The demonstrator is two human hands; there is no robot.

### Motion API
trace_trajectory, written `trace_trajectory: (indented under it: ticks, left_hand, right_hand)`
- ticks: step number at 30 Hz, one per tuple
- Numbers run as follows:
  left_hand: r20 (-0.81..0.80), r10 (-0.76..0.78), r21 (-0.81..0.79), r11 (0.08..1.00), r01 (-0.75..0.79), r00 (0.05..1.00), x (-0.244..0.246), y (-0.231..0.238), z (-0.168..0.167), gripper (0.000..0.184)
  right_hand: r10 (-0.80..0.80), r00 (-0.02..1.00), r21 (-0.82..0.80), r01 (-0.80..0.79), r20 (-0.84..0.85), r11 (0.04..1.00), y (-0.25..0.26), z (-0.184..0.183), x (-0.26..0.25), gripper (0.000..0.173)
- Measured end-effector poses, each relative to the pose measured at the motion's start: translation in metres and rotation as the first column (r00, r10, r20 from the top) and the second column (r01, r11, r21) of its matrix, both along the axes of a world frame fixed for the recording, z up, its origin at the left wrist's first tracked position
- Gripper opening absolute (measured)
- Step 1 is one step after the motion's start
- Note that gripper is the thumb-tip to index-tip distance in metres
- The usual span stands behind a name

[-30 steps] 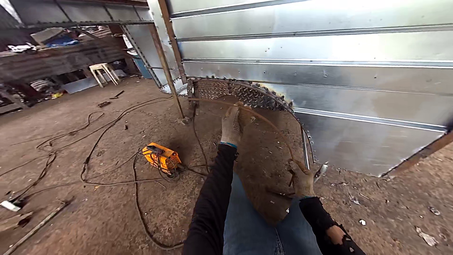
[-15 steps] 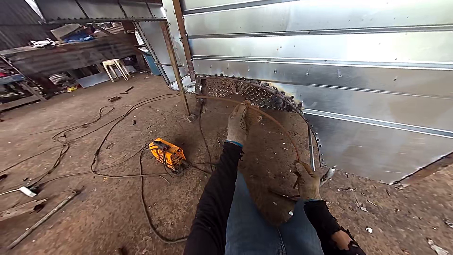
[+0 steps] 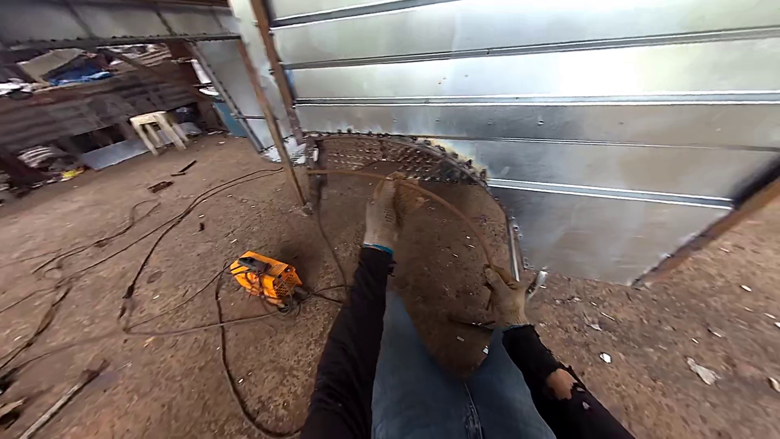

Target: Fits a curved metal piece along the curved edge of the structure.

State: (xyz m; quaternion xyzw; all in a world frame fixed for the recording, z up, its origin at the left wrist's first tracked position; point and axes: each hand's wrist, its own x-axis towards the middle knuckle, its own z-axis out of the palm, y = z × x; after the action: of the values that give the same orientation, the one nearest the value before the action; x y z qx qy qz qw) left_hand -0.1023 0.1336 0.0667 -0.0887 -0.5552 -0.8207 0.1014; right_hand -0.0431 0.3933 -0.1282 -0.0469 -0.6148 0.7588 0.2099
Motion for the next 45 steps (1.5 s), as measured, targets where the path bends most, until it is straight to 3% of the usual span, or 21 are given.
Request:
trace_trajectory:
  ticks: [10,40,45]
  left_hand:
    - [-0.046,-0.066,0.214,0.974,0.074,0.997,-0.014,0.006,-0.001,0.036]
    - [-0.032,-0.049,0.146,0.988,0.054,0.998,-0.011,-0.002,-0.010,0.036]
    - [-0.077,-0.093,0.229,0.967,0.108,0.993,-0.019,-0.001,-0.007,0.036]
  right_hand:
    - [-0.038,0.999,-0.022,0.037,-0.017,0.999,0.002,-0.003,-0.003,0.025]
    - [-0.040,0.999,0.004,0.040,0.020,0.999,-0.005,-0.011,-0.009,0.025]
    - [-0.024,1.000,0.008,0.023,0.020,1.000,-0.005,-0.011,-0.009,0.025]
